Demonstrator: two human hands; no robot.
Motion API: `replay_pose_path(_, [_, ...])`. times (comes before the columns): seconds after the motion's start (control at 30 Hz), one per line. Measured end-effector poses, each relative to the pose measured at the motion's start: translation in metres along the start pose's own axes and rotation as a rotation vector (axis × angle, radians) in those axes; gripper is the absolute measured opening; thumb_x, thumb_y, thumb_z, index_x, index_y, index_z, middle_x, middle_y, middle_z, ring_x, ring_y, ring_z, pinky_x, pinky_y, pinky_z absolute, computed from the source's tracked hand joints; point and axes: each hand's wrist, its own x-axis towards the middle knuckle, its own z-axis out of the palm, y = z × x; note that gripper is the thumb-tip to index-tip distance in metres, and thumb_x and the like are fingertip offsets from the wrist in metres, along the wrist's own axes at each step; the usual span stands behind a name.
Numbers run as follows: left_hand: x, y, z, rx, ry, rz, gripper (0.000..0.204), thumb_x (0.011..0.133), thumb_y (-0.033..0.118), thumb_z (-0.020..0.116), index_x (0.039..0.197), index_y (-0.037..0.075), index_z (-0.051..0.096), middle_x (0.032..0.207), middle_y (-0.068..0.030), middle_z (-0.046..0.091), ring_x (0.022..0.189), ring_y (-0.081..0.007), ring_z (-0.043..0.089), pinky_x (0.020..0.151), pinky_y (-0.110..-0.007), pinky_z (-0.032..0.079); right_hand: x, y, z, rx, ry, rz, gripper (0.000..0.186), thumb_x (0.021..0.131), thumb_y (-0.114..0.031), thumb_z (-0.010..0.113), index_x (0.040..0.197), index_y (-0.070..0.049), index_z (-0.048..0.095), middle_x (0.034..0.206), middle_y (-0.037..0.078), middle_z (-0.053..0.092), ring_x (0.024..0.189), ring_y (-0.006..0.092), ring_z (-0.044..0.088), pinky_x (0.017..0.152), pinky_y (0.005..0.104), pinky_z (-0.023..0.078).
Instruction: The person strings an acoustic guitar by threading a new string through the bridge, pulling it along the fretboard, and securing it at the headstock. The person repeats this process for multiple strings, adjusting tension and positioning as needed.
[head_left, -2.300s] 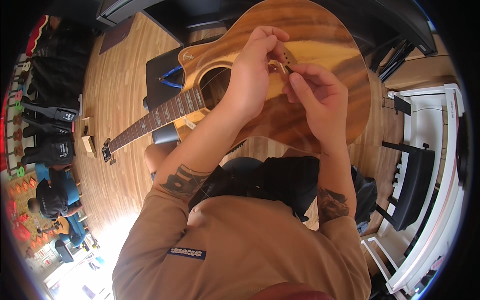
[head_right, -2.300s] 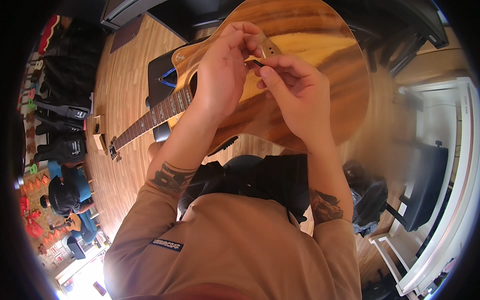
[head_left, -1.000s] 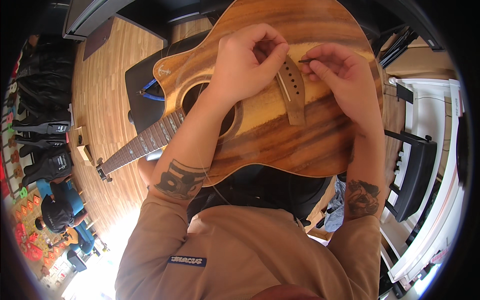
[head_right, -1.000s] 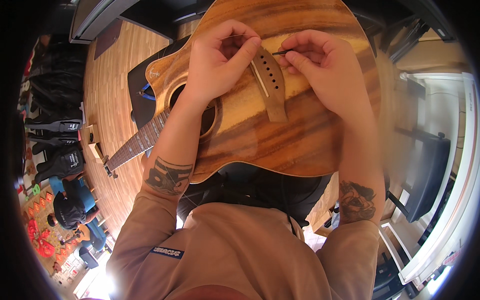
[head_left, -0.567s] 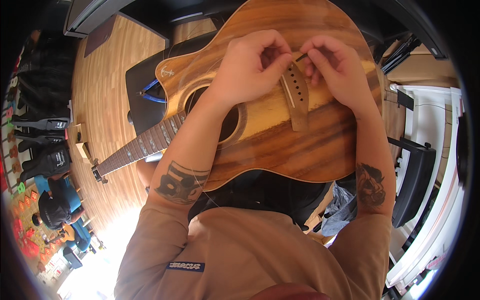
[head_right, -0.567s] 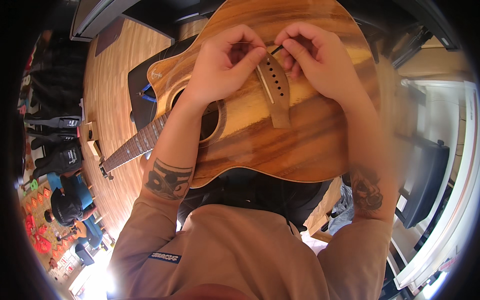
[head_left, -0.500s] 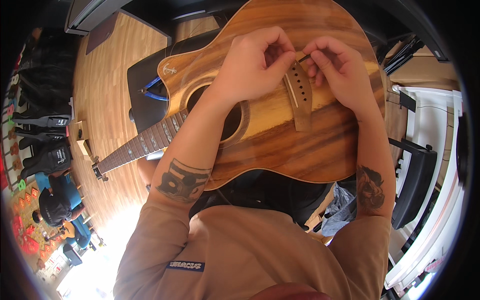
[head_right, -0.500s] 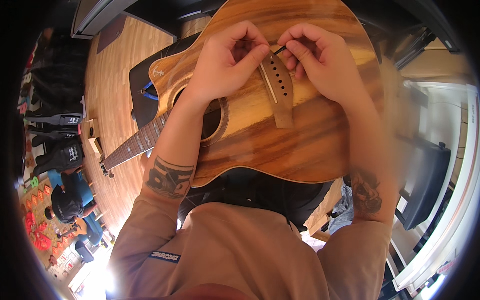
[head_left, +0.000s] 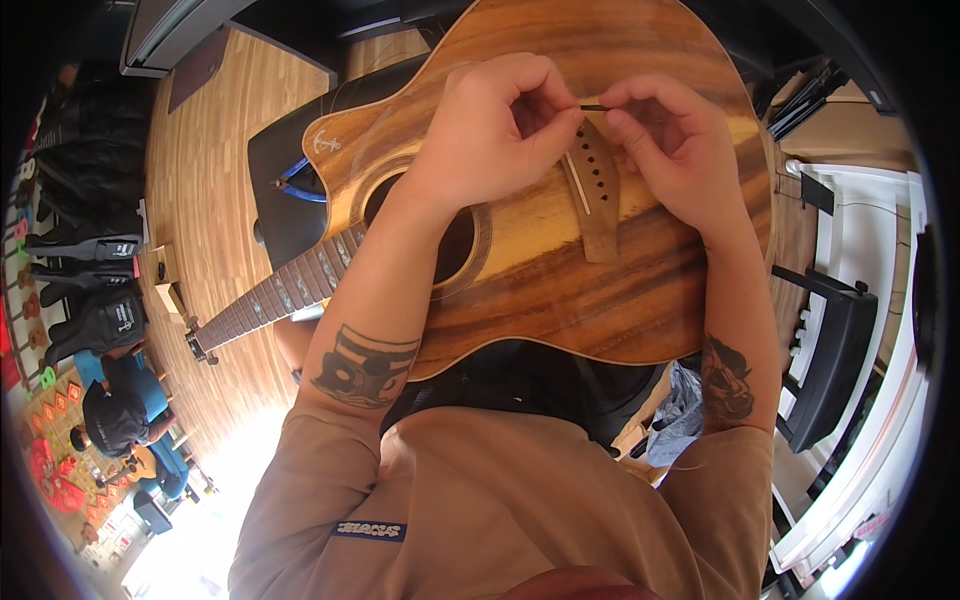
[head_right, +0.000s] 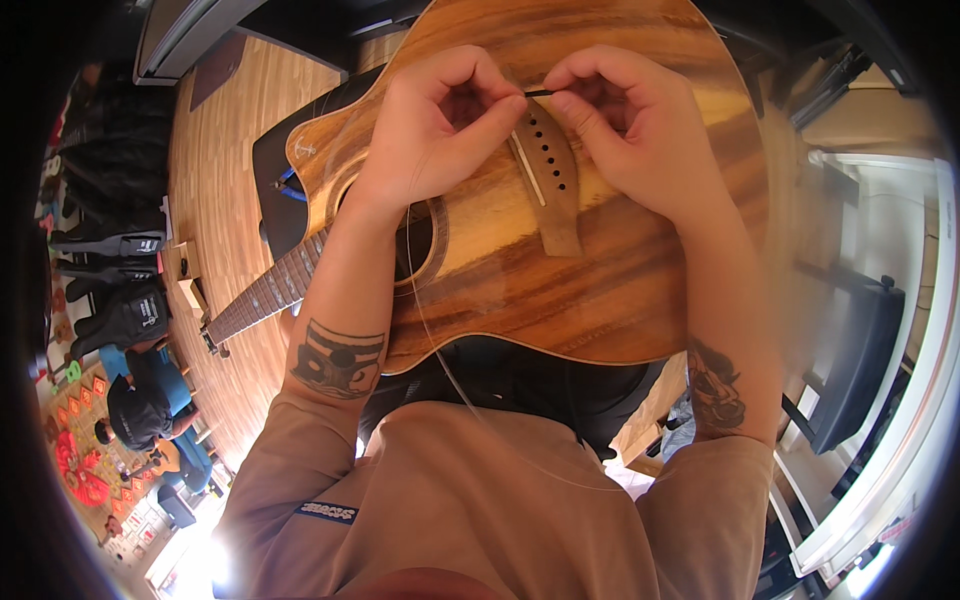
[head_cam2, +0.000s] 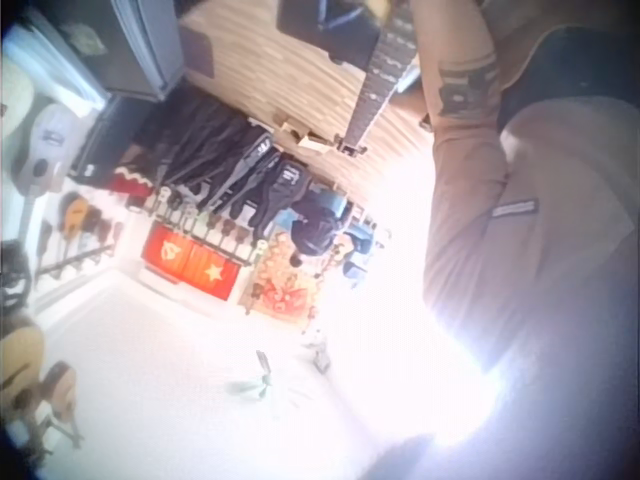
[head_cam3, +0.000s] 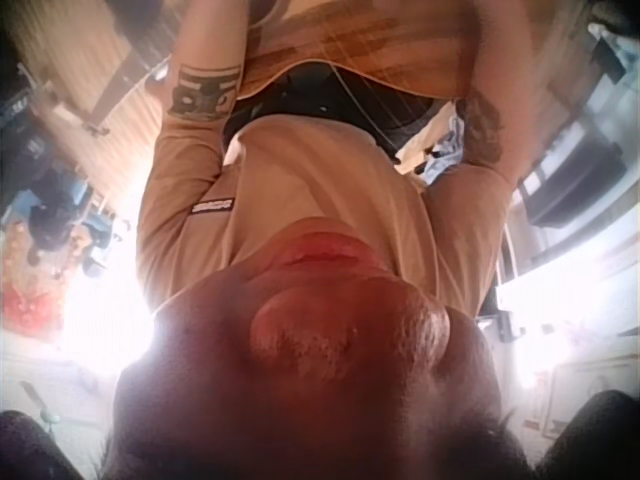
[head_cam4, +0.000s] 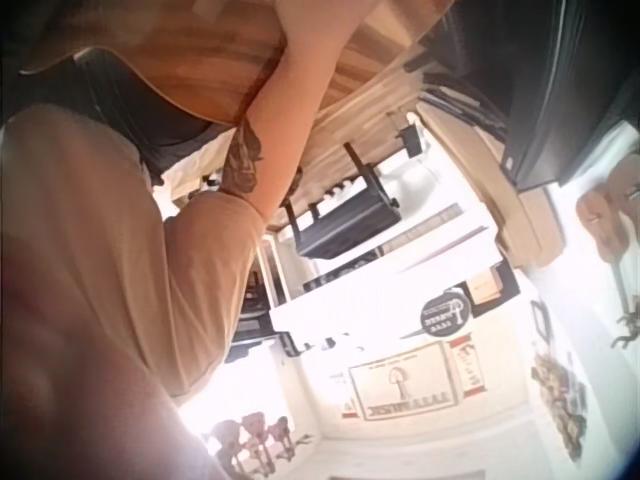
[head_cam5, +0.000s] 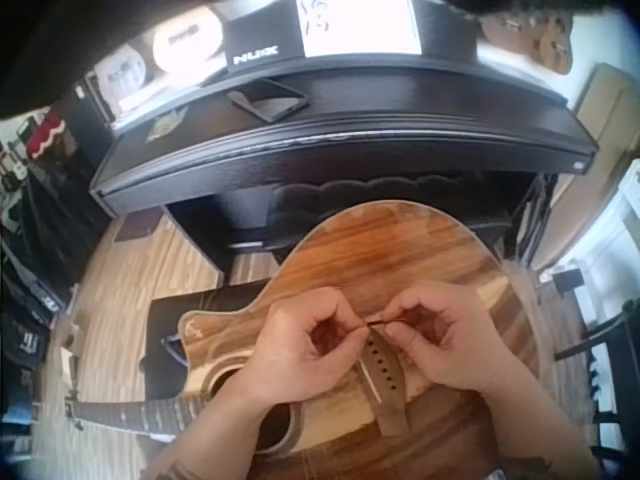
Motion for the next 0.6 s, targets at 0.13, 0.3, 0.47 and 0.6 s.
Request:
replay_pose_path(0.13, [-0.0005,-0.0024,0.0008,0.027,0.007,0.082,0.01,0.092,0.001,0.074,0.09,0.002,0.064,0.083,0.0033,0.063,0.074,-0.0009,0.057,0.063,-0.018,0.047,-0.0002,-0.0017,-0.0023,0.021,-0.032,-0.014,0.013,0.097,0.002,0.067,0.11,0.002,0.067,0.101,0.003,0.068,0.09,0.0089,0.065,0.077,0.0237,0.057])
replay_pose_path(0.3, [0.0006,-0.0012,0.0008,0.058,0.025,0.158,0.012,0.09,-0.001,0.075,0.086,0.002,0.064,0.081,0.0029,0.063,0.072,-0.001,0.057,0.06,-0.018,0.045,0.0027,0.0002,-0.0045,-0.104,-0.007,-0.082,0.012,0.097,0.002,0.067,0.108,0.001,0.069,0.103,0.003,0.068,0.092,0.0085,0.064,0.074,0.023,0.056])
replay_pose_path(0.47, [-0.0003,0.0021,0.0003,0.091,0.016,0.217,0.013,0.085,-0.005,0.076,0.082,0.002,0.065,0.08,0.0018,0.062,0.069,-0.0023,0.056,0.057,-0.019,0.044,0.0021,-0.001,0.0037,-0.04,0.063,-0.072,0.009,0.096,0.0,0.069,0.105,0.001,0.069,0.097,0.003,0.068,0.089,0.0075,0.064,0.07,0.0219,0.055])
replay_pose_path(0.6, [0.0004,0.002,0.0002,0.064,0.008,0.24,0.013,0.082,-0.006,0.076,0.08,0.001,0.066,0.08,0.0006,0.061,0.067,-0.0033,0.056,0.055,-0.019,0.043,0.0012,0.0055,0.0032,-0.015,0.053,-0.094,0.009,0.095,-0.001,0.071,0.103,0.001,0.068,0.092,0.002,0.068,0.083,0.0067,0.063,0.068,0.0219,0.055])
